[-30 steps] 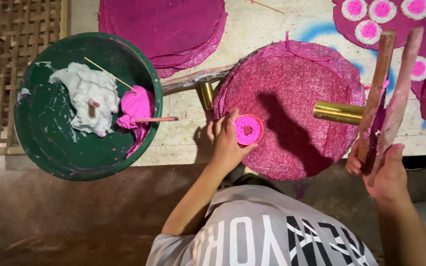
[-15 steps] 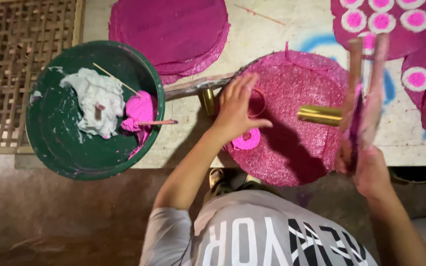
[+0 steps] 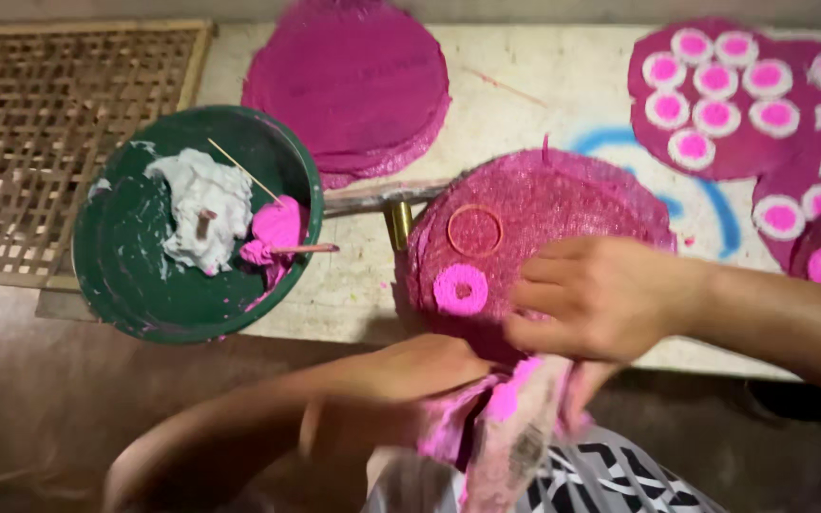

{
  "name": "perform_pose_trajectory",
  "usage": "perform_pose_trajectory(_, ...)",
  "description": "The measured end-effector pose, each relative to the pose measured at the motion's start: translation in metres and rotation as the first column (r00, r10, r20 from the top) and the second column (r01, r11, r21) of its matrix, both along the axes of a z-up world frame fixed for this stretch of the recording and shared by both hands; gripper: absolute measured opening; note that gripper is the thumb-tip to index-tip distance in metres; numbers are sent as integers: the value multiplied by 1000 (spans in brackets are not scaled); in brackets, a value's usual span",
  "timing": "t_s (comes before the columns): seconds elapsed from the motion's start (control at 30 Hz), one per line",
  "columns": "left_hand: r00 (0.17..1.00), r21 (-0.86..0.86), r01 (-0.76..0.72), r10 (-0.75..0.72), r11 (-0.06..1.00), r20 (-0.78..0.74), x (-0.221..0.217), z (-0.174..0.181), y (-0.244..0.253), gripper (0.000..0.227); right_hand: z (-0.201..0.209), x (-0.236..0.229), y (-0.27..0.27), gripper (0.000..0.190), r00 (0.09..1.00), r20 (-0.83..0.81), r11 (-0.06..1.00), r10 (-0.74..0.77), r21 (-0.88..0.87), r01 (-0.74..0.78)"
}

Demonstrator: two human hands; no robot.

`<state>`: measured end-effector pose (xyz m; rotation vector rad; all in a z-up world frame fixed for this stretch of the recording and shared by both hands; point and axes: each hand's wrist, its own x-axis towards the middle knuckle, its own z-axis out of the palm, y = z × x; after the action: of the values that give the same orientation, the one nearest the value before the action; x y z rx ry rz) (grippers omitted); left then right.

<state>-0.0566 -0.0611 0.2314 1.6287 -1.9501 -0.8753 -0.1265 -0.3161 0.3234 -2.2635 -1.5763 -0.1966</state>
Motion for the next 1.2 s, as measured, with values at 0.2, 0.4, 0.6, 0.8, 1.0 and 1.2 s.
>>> perform_pose_trajectory(0.2, 939, 216, -267, 202, 939, 280, -40, 18, 64, 46, -8, -11, 45, 42, 614, -764, 980, 199, 169, -108)
perform_pose_trajectory(0.4, 829, 229, -560, 542, 796, 141, -34, 41, 130, 37, -20, 13, 72, 40, 370, -862, 938, 346, 319, -133)
perform_pose_trajectory(0.6, 505, 247, -565, 567, 787, -651, 33, 46, 217, 56, -21, 83, 73, 29, 970, 213, 968, -120, -192, 161)
perform_pose_trajectory(0.8, -65, 148, -520, 134, 841, -989, 55, -83, 264, 50, -2, 184, 168, 42, 716, 692, 988, -90, -29, 152)
perform_pose_trajectory(1.0, -89, 287, -881, 465, 376, -881, 101, -160, 322, 38, -87, 203, 219, 75, 647, 130, 497, -752, -534, 685)
perform_pose_trajectory(1.2, -91, 247, -897, 394, 367, -915, 148, -163, 343, 36, -158, 229, 212, 33, 691, -58, 554, -720, -648, 523)
